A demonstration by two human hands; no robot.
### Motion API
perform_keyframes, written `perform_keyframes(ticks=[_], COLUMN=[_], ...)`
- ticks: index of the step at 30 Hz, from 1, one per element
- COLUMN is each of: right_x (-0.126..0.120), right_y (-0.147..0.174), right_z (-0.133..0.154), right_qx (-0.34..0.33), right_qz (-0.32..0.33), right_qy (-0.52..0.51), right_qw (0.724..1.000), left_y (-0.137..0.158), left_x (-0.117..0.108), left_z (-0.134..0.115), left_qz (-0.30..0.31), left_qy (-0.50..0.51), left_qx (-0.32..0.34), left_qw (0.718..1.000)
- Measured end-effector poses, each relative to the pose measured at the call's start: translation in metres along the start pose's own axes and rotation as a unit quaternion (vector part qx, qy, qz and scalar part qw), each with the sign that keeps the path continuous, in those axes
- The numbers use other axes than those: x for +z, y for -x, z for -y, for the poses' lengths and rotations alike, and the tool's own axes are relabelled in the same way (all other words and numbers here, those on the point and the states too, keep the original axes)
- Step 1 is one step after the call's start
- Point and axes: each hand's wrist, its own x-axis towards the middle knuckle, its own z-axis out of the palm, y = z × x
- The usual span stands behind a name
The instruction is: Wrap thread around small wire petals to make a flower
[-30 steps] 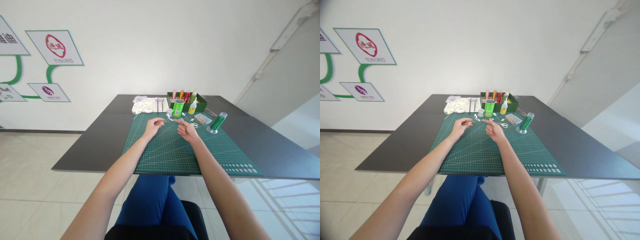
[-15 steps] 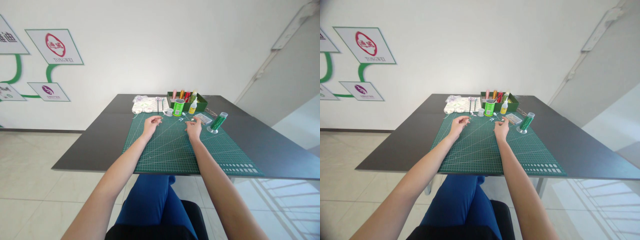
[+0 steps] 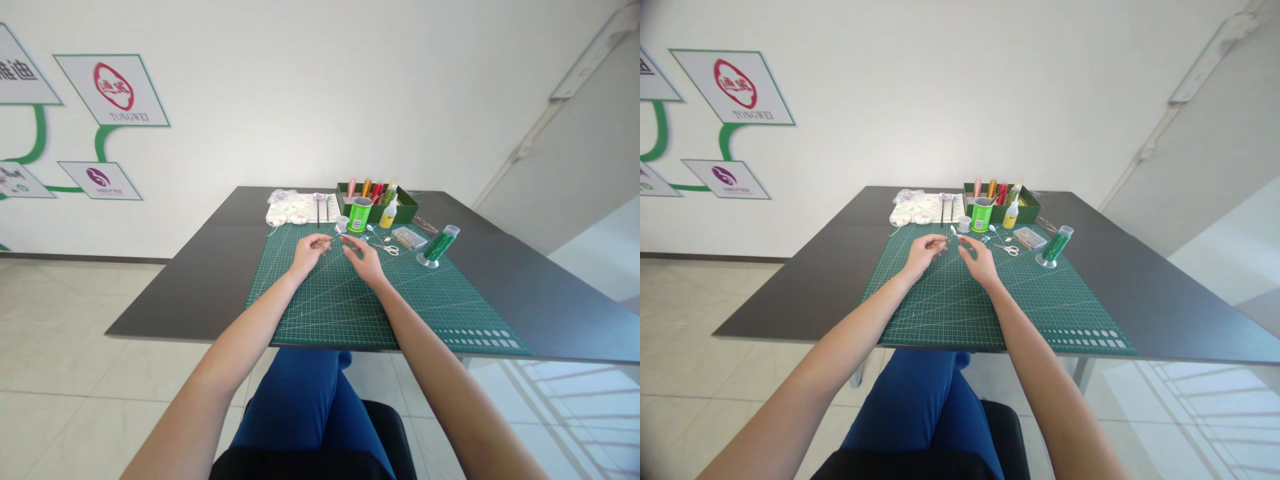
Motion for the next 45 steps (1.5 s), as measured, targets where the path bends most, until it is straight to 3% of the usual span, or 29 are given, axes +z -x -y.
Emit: perform_keyframes(ticks=[4, 8, 16, 28, 45], right_x=[0.011, 0.013, 0.012, 0.012, 0.009], right_y=[0.004, 0.006, 0.006, 0.004, 0.004], right_z=[-0.001, 0.001, 0.002, 0.003, 0.004], right_qx=[0.051, 0.087, 0.077, 0.105, 0.120], right_qz=[0.099, 0.146, 0.103, 0.119, 0.128], right_qy=[-0.079, -0.060, -0.038, -0.126, -0.131], right_qw=[0.991, 0.984, 0.991, 0.979, 0.976], left_y=[0.001, 0.001, 0.002, 0.005, 0.001], left_x=[0.001, 0.002, 0.003, 0.002, 0.000], left_z=[0.003, 0.004, 0.000, -0.005, 0.004], left_qz=[0.005, 0.003, -0.006, -0.003, 0.001], left_qy=[0.011, 0.015, 0.018, 0.035, 0.011], left_qx=[-0.003, -0.006, -0.013, -0.025, -0.043], left_qw=[1.000, 1.000, 1.000, 0.999, 0.999])
